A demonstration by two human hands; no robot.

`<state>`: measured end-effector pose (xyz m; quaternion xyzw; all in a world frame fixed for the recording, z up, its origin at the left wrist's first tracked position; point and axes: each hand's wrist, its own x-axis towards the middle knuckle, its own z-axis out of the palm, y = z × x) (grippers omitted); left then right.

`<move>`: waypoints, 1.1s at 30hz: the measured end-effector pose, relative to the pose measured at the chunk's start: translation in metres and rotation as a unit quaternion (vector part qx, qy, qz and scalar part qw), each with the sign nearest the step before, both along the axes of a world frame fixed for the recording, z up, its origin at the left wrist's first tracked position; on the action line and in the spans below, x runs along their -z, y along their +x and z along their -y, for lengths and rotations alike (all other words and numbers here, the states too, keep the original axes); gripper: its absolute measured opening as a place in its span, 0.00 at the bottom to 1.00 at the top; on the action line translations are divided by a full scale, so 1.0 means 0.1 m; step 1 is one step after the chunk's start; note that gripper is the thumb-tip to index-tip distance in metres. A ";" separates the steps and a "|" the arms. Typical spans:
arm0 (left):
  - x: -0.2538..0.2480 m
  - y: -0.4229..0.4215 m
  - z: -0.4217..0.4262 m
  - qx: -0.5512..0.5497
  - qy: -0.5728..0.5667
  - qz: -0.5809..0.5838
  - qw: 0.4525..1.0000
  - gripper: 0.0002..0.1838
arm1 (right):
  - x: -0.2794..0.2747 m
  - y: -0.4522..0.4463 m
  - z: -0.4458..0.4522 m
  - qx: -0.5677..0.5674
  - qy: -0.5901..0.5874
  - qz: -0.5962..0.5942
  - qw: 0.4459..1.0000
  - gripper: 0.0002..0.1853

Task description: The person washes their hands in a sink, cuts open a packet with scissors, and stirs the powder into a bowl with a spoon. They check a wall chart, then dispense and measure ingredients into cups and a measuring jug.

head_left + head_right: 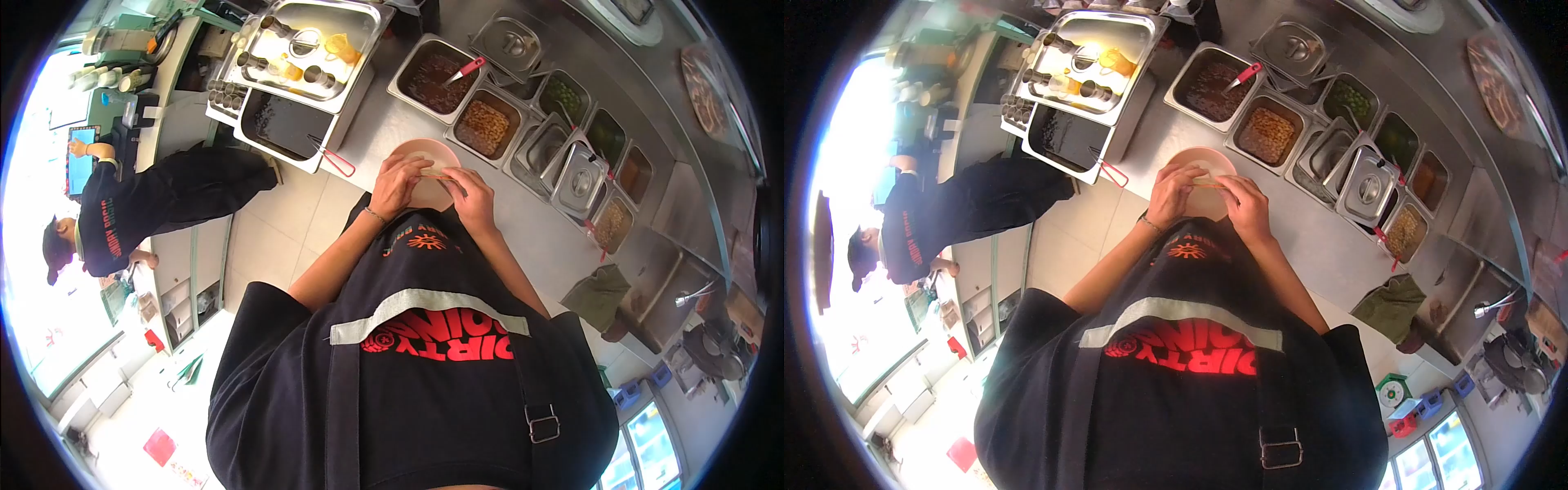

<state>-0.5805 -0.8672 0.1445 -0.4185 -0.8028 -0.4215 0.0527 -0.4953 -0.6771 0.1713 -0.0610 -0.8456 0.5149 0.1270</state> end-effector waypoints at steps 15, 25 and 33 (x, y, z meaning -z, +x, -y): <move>-0.01 0.03 0.01 -0.068 -0.008 0.060 0.996 0.32 | 0.02 -0.10 -0.07 -0.010 0.004 -0.038 0.999 0.14; -0.04 -0.06 0.06 -0.065 -0.016 0.108 0.992 0.26 | 0.07 -0.20 -0.15 -0.065 0.000 -0.058 0.996 0.16; -0.02 -0.16 0.08 -0.037 0.006 0.129 0.991 0.13 | -0.01 -0.21 -0.16 -0.074 0.015 -0.036 0.996 0.14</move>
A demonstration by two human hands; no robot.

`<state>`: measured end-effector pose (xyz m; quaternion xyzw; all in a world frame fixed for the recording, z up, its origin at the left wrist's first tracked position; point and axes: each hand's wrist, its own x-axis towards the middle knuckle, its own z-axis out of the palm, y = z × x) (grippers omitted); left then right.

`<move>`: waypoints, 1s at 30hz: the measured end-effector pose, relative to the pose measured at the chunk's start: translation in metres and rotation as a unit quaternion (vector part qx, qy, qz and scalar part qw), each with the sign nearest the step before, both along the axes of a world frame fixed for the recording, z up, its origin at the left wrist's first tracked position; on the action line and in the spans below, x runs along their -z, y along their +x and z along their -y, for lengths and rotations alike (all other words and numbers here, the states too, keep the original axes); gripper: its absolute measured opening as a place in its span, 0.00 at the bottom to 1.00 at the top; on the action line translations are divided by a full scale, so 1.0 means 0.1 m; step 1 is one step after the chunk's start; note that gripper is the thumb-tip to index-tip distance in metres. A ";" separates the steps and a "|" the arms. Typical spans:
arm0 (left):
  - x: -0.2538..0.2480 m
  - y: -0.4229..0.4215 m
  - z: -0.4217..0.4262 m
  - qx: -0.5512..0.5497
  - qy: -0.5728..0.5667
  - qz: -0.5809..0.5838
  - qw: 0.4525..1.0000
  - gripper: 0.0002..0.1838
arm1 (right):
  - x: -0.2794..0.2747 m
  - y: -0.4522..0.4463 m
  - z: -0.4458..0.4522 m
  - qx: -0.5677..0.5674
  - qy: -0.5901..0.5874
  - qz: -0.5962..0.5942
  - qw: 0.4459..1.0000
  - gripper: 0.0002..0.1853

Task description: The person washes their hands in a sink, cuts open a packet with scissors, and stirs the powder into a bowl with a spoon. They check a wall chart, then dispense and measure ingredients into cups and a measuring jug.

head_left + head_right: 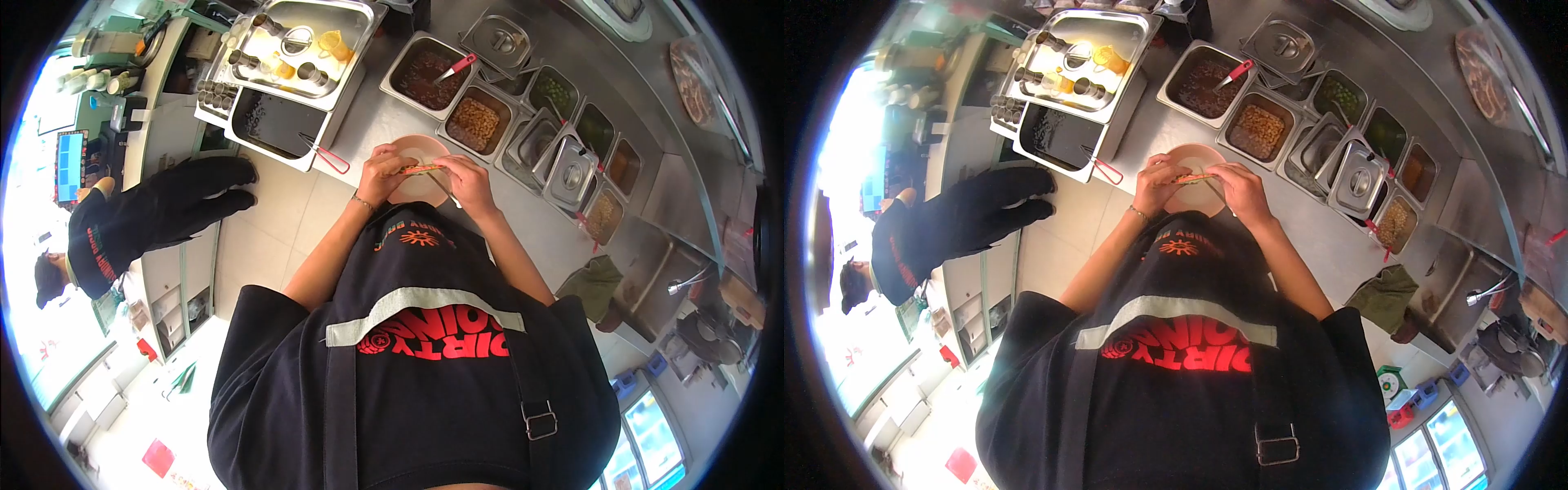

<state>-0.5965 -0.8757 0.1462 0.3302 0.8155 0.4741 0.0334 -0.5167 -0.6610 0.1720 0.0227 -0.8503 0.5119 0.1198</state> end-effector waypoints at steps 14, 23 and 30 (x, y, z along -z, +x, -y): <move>0.21 -0.06 0.04 0.039 0.089 -0.023 0.995 0.09 | 0.21 -0.04 0.07 0.002 0.065 0.017 0.998 0.11; 0.10 0.04 -0.02 0.053 0.068 -0.046 0.995 0.11 | 0.22 0.02 0.04 -0.006 0.062 0.018 0.998 0.07; 0.14 0.06 -0.10 0.064 0.086 -0.095 0.990 0.11 | 0.11 0.00 0.01 -0.030 0.004 0.030 0.999 0.09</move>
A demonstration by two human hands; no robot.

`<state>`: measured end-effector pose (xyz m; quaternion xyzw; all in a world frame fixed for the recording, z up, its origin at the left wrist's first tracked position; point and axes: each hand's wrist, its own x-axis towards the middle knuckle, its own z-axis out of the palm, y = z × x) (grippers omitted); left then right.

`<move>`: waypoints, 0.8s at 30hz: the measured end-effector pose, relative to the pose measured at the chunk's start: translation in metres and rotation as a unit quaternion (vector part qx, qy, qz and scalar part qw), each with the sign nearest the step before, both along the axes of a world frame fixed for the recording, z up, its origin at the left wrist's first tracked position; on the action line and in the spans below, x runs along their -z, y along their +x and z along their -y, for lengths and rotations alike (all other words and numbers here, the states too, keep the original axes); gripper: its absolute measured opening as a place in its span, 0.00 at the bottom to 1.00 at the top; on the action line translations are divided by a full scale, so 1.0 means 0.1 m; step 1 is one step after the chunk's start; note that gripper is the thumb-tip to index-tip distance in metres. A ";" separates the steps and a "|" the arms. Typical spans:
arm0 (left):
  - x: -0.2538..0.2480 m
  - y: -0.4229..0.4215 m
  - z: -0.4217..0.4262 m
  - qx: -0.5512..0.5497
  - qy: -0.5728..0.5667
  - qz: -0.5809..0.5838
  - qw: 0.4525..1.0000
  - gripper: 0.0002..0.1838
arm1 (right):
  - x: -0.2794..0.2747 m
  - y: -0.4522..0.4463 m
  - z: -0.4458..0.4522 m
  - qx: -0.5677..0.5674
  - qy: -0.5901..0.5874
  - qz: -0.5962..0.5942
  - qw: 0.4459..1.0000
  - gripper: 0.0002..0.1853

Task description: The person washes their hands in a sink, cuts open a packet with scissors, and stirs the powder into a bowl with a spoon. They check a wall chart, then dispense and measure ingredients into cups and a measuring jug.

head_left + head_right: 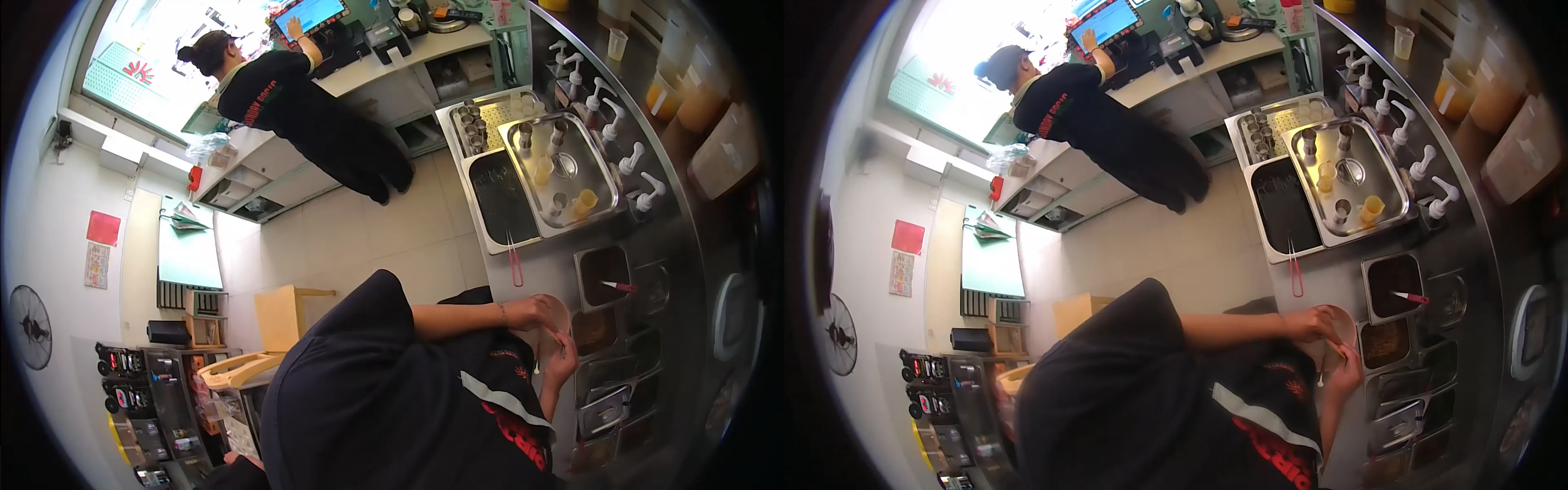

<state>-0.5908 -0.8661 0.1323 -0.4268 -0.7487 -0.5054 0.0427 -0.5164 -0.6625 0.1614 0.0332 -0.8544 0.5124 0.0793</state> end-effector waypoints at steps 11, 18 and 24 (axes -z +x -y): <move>-0.01 0.08 0.00 0.007 0.012 0.042 0.999 0.12 | -0.03 0.03 -0.04 -0.002 0.020 -0.005 1.000 0.09; 0.02 0.07 0.00 0.015 -0.031 0.065 0.997 0.13 | -0.08 0.03 0.01 -0.013 0.033 -0.003 0.999 0.08; 0.02 0.08 0.07 0.002 -0.046 0.055 0.997 0.15 | -0.08 0.05 0.01 -0.017 0.038 0.012 0.999 0.08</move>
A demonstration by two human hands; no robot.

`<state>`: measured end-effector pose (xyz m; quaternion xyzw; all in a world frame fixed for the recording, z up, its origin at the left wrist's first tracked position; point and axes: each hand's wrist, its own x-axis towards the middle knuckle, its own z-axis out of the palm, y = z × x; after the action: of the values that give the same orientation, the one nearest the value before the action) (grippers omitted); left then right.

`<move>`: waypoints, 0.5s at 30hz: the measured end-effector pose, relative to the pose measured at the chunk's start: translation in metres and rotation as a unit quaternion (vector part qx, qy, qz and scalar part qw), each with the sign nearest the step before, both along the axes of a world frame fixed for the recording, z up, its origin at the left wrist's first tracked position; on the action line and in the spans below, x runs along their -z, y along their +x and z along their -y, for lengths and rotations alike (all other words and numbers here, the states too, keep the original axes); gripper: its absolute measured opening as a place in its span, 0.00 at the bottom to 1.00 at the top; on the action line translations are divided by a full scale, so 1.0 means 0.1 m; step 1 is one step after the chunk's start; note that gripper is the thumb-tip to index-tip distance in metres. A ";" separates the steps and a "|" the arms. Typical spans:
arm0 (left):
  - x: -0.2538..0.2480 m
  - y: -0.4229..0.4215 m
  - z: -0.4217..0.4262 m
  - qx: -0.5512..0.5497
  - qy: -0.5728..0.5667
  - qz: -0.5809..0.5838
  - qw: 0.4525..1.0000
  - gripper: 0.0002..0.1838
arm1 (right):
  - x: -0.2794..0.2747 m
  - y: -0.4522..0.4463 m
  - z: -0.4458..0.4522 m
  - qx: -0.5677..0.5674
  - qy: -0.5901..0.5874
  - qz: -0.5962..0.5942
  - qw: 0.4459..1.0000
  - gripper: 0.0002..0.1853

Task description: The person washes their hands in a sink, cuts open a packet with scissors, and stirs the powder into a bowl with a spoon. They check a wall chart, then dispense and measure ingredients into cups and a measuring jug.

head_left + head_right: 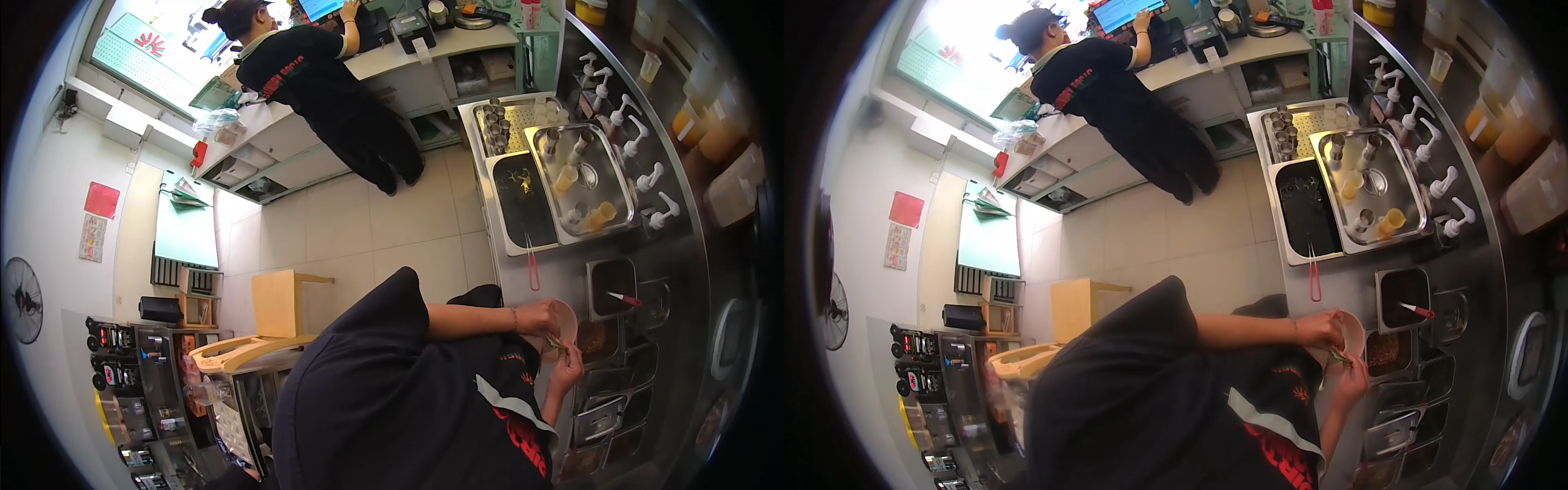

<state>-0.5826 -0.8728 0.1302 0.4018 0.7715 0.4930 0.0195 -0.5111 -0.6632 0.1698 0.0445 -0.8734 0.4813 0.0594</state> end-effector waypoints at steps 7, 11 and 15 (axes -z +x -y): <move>0.07 0.04 -0.04 -0.010 0.009 -0.002 1.000 0.14 | -0.03 -0.03 0.01 -0.024 0.040 -0.072 0.996 0.08; -0.12 -0.03 0.01 0.026 -0.060 -0.029 0.997 0.14 | 0.04 -0.01 0.00 0.014 0.041 -0.036 0.998 0.08; 0.03 0.03 -0.06 -0.003 0.006 -0.033 0.999 0.12 | -0.12 0.02 0.02 0.002 0.028 -0.039 0.999 0.09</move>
<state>-0.5797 -0.8669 0.1270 0.4152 0.7703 0.4839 -0.0098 -0.5088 -0.6652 0.1820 0.0637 -0.8835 0.4546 0.0932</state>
